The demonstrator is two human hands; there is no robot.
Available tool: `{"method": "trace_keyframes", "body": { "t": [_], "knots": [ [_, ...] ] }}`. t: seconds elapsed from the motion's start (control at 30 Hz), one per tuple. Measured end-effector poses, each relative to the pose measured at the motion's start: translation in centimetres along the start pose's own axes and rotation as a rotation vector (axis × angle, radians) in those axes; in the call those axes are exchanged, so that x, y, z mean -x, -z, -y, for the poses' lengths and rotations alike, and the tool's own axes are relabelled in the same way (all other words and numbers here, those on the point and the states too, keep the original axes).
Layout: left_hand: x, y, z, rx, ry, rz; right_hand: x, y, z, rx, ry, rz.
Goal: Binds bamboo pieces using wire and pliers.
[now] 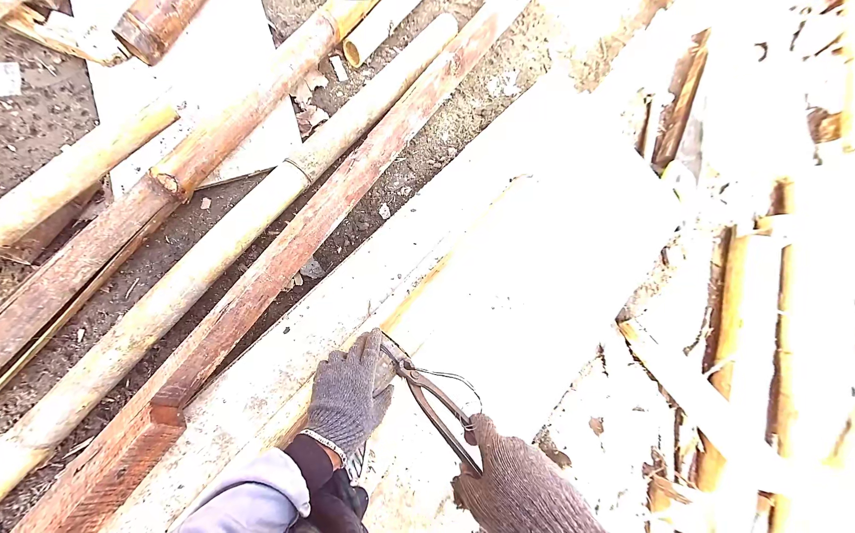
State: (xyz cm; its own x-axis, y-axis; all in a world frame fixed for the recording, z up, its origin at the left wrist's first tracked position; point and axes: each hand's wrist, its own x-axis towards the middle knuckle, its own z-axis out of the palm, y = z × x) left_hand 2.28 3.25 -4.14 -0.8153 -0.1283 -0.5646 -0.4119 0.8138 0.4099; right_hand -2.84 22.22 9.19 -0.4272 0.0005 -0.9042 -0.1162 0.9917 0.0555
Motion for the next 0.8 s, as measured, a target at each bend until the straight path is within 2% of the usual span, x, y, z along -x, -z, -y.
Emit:
{"method": "trace_keyframes", "body": {
  "t": [0.03,0.07,0.1,0.17,0.2,0.27,0.33,0.37,0.47,0.53,0.63,0.73,0.8],
  "knots": [
    [-0.1,0.1,0.0,0.005,0.004,0.0,0.0,0.3,-0.3,-0.051,0.046,0.014],
    [0.0,0.0,0.1,0.005,0.006,0.001,-0.1,0.4,-1.0,-0.217,0.111,0.082],
    [-0.1,0.0,0.1,0.002,0.01,0.003,-0.4,0.3,-1.7,-0.518,0.178,0.202],
    [-0.1,0.1,0.0,-0.006,0.029,0.02,-0.7,-0.3,-3.1,-1.232,0.266,0.564],
    [-0.1,0.1,-0.1,-0.008,0.035,0.028,-0.9,-1.2,-3.7,-1.453,0.325,0.732],
    [-0.2,0.4,-0.2,-0.008,0.044,0.033,-0.8,-3.4,-3.6,-1.706,0.41,0.865],
    [-0.4,0.5,-0.2,-0.01,0.055,0.053,0.1,-4.0,-2.7,-1.934,0.347,0.92],
    [-0.4,0.5,-0.3,-0.002,0.067,0.077,0.5,-3.6,-2.3,-1.937,0.296,0.876],
    [-0.7,0.7,0.0,0.032,0.062,0.112,1.3,-2.9,-0.3,-1.51,0.19,0.519],
    [-0.9,0.7,0.3,0.043,0.051,0.117,1.6,-3.4,0.6,-1.343,0.161,0.376],
    [-0.9,0.7,0.3,0.049,0.055,0.123,1.5,-2.7,0.2,-1.303,0.18,0.377],
    [-1.0,0.7,0.5,0.049,0.041,0.129,0.6,0.0,-1.0,-1.117,0.182,0.458],
    [-1.1,0.6,0.6,0.051,0.034,0.119,0.6,-0.1,-0.5,-1.061,0.165,0.432]
  ]
}}
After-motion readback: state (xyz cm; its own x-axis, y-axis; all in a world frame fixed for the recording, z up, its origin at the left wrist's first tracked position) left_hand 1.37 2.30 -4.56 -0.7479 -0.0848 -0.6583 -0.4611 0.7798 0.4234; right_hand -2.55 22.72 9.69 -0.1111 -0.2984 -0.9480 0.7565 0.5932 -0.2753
